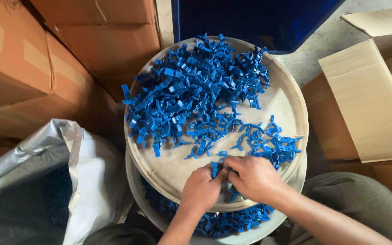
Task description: The person sits on the floor and sorts small blue plastic pieces from a white bucket lid into a large white bag. They repeatedly pick up handfuls of pieces and transfer them into the bag.
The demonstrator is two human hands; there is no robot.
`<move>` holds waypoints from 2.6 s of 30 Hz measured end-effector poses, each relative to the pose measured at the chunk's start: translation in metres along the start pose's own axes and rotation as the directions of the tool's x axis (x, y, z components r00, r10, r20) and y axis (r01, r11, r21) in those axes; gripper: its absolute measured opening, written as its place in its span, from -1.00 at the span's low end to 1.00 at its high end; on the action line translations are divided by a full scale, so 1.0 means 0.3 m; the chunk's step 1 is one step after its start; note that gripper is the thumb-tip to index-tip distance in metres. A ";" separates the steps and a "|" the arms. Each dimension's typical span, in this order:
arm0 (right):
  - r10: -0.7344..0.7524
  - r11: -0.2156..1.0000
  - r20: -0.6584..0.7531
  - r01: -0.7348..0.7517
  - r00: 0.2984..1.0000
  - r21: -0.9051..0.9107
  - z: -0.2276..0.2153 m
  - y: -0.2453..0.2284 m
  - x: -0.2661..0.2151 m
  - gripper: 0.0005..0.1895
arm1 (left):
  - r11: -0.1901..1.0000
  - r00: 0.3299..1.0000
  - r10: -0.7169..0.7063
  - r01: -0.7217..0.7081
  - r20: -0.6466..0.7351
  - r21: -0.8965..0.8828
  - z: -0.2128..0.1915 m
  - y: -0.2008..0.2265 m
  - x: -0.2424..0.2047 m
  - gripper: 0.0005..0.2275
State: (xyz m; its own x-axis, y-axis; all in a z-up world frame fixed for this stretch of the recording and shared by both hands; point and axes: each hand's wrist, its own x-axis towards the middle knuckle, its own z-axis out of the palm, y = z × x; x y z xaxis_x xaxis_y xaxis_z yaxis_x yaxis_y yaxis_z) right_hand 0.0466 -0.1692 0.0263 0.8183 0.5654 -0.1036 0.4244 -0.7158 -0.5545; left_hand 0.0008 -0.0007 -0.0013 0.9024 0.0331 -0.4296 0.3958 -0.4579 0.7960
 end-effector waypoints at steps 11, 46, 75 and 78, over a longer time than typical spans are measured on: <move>0.123 0.978 0.079 -0.134 0.989 0.158 -0.111 0.108 0.035 -0.74 | 0.999 0.998 -0.003 0.001 -0.060 -0.048 -0.050 -0.024 0.025 -0.67; -0.097 0.974 -0.199 0.052 0.975 -0.222 0.040 0.114 0.102 -0.75 | 0.451 0.994 -0.031 0.111 0.109 -0.886 -0.019 -0.097 0.041 -0.85; -0.260 0.720 -0.280 0.379 0.924 0.581 -0.084 0.017 0.037 -0.55 | 0.273 0.945 -0.090 0.328 0.316 -0.904 0.024 -0.059 0.015 -0.48; -0.029 0.995 -0.175 0.045 0.984 0.087 -0.118 0.081 0.091 -0.73 | 0.296 0.972 -0.058 0.233 0.226 -0.927 0.018 -0.068 0.014 -0.65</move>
State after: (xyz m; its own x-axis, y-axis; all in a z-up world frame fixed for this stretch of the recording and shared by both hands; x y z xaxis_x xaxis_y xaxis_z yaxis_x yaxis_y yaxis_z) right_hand 0.0929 -0.1856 0.0393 0.8607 0.5057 0.0591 0.4256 -0.6510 -0.6286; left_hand -0.0044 0.0040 -0.0217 0.8163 -0.1421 -0.5599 0.4849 0.6955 0.5303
